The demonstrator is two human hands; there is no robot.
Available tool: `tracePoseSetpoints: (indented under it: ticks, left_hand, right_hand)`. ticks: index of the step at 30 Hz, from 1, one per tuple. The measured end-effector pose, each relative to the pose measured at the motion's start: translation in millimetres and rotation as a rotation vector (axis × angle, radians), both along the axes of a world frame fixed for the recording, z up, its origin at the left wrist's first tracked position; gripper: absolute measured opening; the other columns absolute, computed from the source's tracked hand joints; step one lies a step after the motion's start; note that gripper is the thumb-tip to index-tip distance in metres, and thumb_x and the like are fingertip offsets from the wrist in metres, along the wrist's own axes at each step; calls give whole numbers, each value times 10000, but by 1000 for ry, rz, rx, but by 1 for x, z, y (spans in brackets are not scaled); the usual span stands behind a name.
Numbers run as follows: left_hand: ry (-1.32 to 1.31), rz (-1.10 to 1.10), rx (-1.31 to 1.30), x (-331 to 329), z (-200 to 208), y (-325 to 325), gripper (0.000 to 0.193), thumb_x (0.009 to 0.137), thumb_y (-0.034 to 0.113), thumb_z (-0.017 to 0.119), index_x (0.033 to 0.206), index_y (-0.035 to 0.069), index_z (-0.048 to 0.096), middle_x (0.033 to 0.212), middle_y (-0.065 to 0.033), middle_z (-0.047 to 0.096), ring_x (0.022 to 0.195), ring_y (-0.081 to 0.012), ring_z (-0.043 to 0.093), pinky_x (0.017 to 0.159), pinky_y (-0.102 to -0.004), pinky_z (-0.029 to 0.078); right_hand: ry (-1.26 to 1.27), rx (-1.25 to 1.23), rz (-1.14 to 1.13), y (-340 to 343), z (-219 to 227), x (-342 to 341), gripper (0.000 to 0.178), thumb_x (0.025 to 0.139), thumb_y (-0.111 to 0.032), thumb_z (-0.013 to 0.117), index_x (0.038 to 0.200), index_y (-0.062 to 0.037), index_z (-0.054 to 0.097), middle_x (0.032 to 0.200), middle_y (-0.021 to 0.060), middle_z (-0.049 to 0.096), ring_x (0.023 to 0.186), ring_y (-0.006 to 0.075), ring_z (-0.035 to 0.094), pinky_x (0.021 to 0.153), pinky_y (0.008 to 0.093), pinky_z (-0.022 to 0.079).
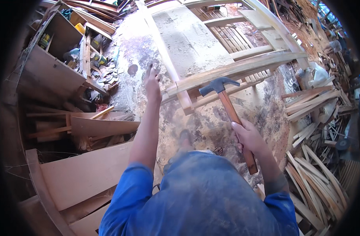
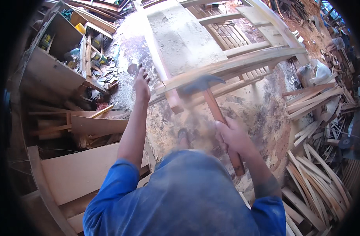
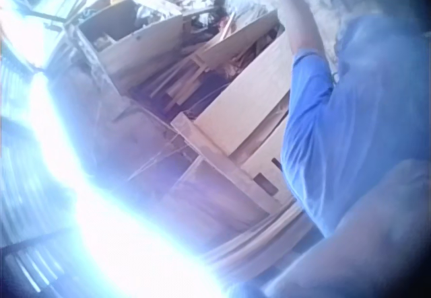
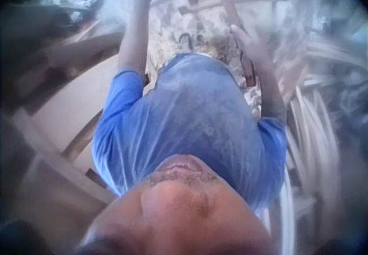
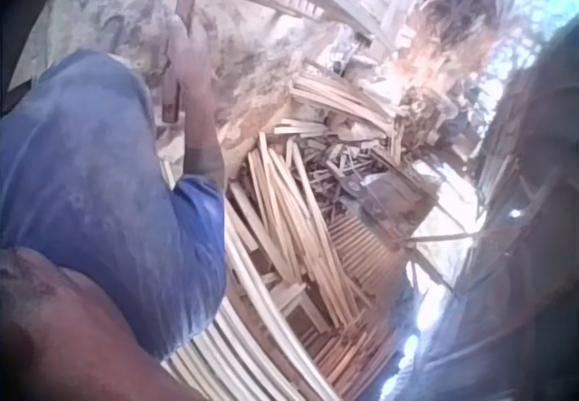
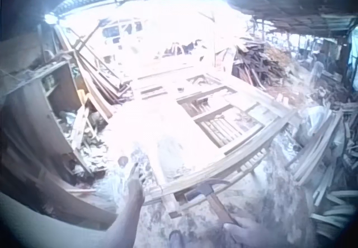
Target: The person assembles a wooden frame by hammering slats together, measuring the dimensions with a tape measure and marking with a pen, and then uses a power sander on the edges of the frame.
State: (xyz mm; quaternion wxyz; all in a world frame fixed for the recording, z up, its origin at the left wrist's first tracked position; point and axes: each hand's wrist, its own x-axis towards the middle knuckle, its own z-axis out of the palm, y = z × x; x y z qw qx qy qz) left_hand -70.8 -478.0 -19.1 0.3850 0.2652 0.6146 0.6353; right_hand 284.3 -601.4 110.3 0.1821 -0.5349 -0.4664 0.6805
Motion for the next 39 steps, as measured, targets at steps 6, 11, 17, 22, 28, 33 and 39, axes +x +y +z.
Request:
tracePoseSetpoints:
  ticks: [6,11,17,22,28,33,39]
  left_hand:
    - [265,-100,-172,12,-38,34,627,990,414,582,1428,-21,478,1302,-136,617,1061,-192,622,875,-312,511]
    - [66,-54,0,9,-49,32,498,934,199,686,1331,-74,561,1186,-165,673,1027,-187,642,897,-306,513]
    - [151,-7,-65,15,-39,28,429,909,166,699,1251,-83,626,1138,-167,699,1002,-202,666,906,-303,517]
    - [227,83,-81,18,-41,25,367,867,190,729,1145,-49,710,1024,-165,747,895,-196,708,820,-303,541]
    - [234,104,-69,12,-52,31,359,862,212,737,1123,-34,724,1008,-151,752,880,-195,710,809,-303,543]
    - [283,106,-82,12,-51,34,318,861,217,739,1083,-11,745,976,-134,758,872,-191,710,810,-311,544]
    - [271,117,-95,10,-54,32,270,897,176,722,1070,-31,733,935,-71,726,825,-121,640,769,-268,510]
  right_hand:
    - [197,-280,-124,-6,-64,-9,214,1046,-284,502,987,-79,487,677,-7,483,472,74,465,412,235,398]
    - [302,-393,-56,2,-60,-20,224,1041,-298,514,979,-87,474,672,2,481,469,84,467,410,246,404]
    - [287,-348,-29,-1,-65,-29,231,1042,-302,514,989,-81,473,673,8,482,459,96,455,422,266,415]
    - [290,-361,-83,3,-72,-23,221,1043,-293,509,999,-78,482,673,7,481,464,97,453,433,263,418]
    - [302,-401,-27,9,-67,-26,211,1043,-287,505,999,-81,486,668,2,467,476,96,451,435,262,419]
    - [314,-386,-147,2,-75,-32,206,1042,-285,506,998,-84,488,671,4,480,479,92,456,434,260,419]
    - [266,-361,-25,8,-63,-26,211,1042,-294,503,993,-89,496,672,-4,474,483,92,463,429,264,420]
